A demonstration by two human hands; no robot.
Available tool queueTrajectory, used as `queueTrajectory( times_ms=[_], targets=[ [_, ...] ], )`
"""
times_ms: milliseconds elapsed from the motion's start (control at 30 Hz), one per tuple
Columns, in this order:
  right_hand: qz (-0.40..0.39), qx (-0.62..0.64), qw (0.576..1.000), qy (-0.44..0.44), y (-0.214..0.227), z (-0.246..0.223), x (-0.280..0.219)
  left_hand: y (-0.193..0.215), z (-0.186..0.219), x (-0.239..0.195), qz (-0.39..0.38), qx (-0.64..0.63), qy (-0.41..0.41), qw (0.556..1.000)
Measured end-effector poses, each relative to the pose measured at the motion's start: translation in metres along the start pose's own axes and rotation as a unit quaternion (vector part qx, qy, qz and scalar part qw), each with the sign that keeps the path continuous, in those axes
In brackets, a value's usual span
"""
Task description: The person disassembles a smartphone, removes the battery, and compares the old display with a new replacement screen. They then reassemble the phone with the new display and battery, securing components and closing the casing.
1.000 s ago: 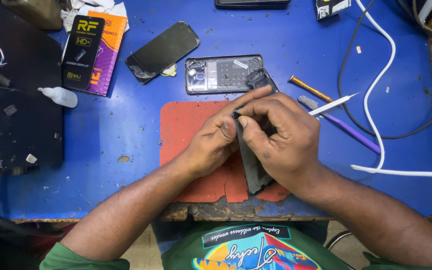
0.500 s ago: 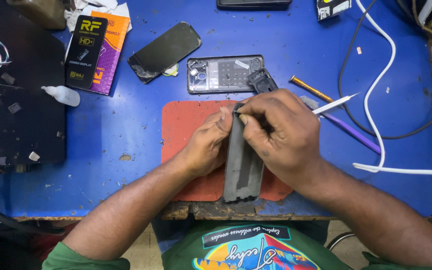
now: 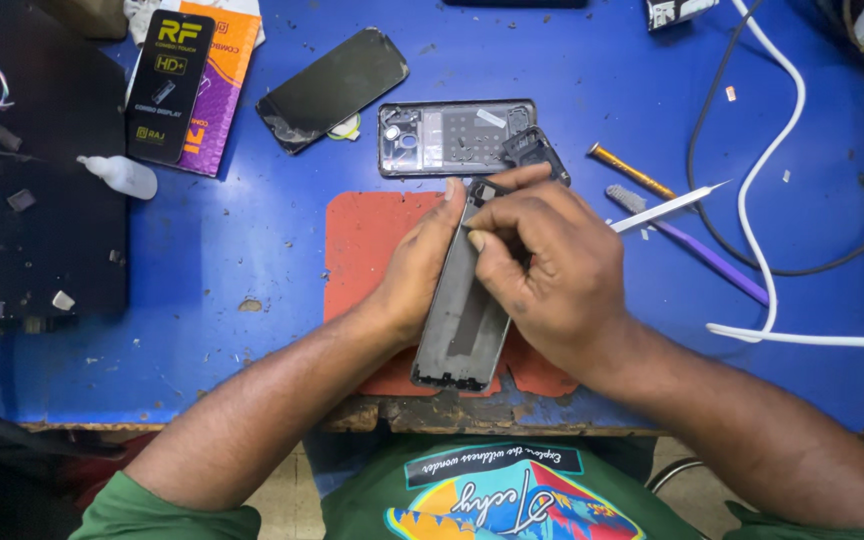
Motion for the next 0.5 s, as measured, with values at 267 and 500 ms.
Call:
queueTrajectory(
  times_ms=[267, 500],
  targets=[
    [-0.042, 0.051, 0.998, -0.011, -0.007, -0.012, -0.01, -0.01, 0.018, -0.006, -0.057, 0.083, -0.114, 0.988],
    [-0.069, 0.086, 0.994, 0.003, -0.012, -0.021, -0.018, -0.002, 0.017, 0.003, -0.032, 0.059, -0.121, 0.99]
  ],
)
Point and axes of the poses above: each hand's wrist, its own x-axis towards the middle knuckle, its own y-axis out of the back of the hand, z = x × y, the point moved 2 cm from there along x, towards the middle knuckle, and after that the axes turned 3 degrees about y, right-handed, at the moved point
